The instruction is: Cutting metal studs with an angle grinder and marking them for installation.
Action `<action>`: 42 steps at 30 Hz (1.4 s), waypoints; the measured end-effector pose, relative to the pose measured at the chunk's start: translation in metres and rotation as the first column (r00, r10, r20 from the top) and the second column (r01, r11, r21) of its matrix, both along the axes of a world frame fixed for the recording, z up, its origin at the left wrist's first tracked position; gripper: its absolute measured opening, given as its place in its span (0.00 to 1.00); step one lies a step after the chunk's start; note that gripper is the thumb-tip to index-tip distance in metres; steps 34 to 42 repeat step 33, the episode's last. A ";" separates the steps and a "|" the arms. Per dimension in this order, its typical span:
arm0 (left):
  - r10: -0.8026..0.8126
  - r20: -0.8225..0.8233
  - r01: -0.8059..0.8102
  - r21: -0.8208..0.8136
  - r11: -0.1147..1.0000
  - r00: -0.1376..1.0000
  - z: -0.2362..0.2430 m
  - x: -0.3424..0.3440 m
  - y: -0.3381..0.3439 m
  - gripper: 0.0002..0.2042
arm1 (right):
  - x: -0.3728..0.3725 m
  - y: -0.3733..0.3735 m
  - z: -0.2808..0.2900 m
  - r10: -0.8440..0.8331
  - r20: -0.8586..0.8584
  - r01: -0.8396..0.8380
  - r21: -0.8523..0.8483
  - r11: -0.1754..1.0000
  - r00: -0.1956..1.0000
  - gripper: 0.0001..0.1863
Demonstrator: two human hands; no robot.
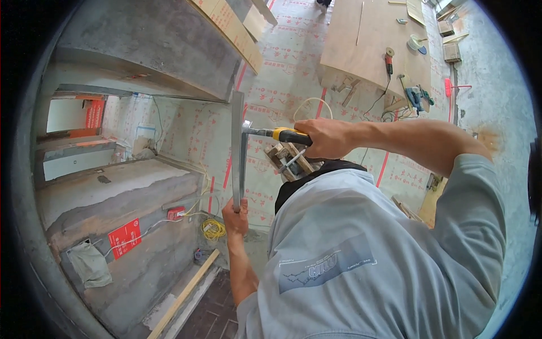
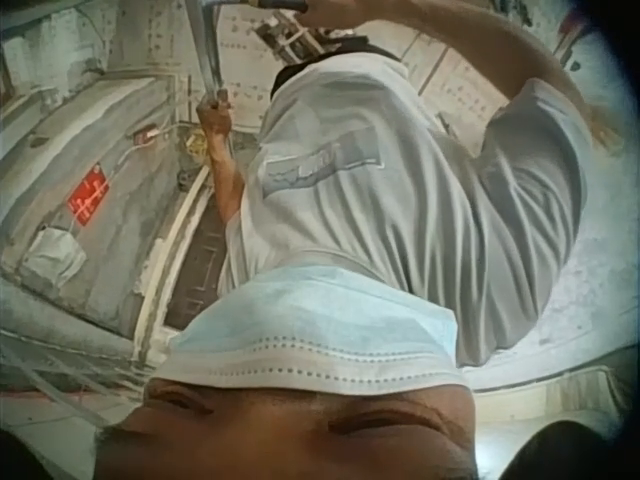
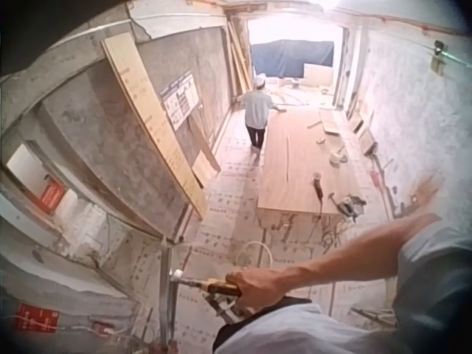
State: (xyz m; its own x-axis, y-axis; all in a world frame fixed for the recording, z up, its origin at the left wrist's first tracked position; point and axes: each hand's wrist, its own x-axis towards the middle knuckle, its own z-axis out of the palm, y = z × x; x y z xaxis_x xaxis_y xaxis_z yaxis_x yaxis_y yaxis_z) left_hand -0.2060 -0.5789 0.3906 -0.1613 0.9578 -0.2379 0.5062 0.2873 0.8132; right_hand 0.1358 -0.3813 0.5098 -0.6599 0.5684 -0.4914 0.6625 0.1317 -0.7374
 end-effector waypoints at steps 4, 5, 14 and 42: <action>-0.016 -0.035 0.014 -0.065 0.998 0.999 0.011 0.000 0.004 0.26 | 0.006 -0.006 0.002 -0.036 -0.028 0.031 -0.149 0.988 0.999 0.17; -0.017 -0.039 0.013 -0.101 0.995 0.999 0.012 -0.001 0.006 0.26 | 0.007 -0.008 0.004 -0.079 -0.041 0.070 -0.191 0.979 0.996 0.18; -0.036 0.090 0.049 -0.150 0.987 0.995 -0.008 -0.020 0.017 0.28 | -0.016 -0.009 0.013 -0.166 -0.014 0.165 -0.070 0.984 0.986 0.16; -0.014 0.119 0.033 -0.156 0.987 0.993 0.001 -0.009 0.025 0.27 | -0.009 0.001 0.017 -0.145 0.108 0.153 -0.066 0.986 0.983 0.23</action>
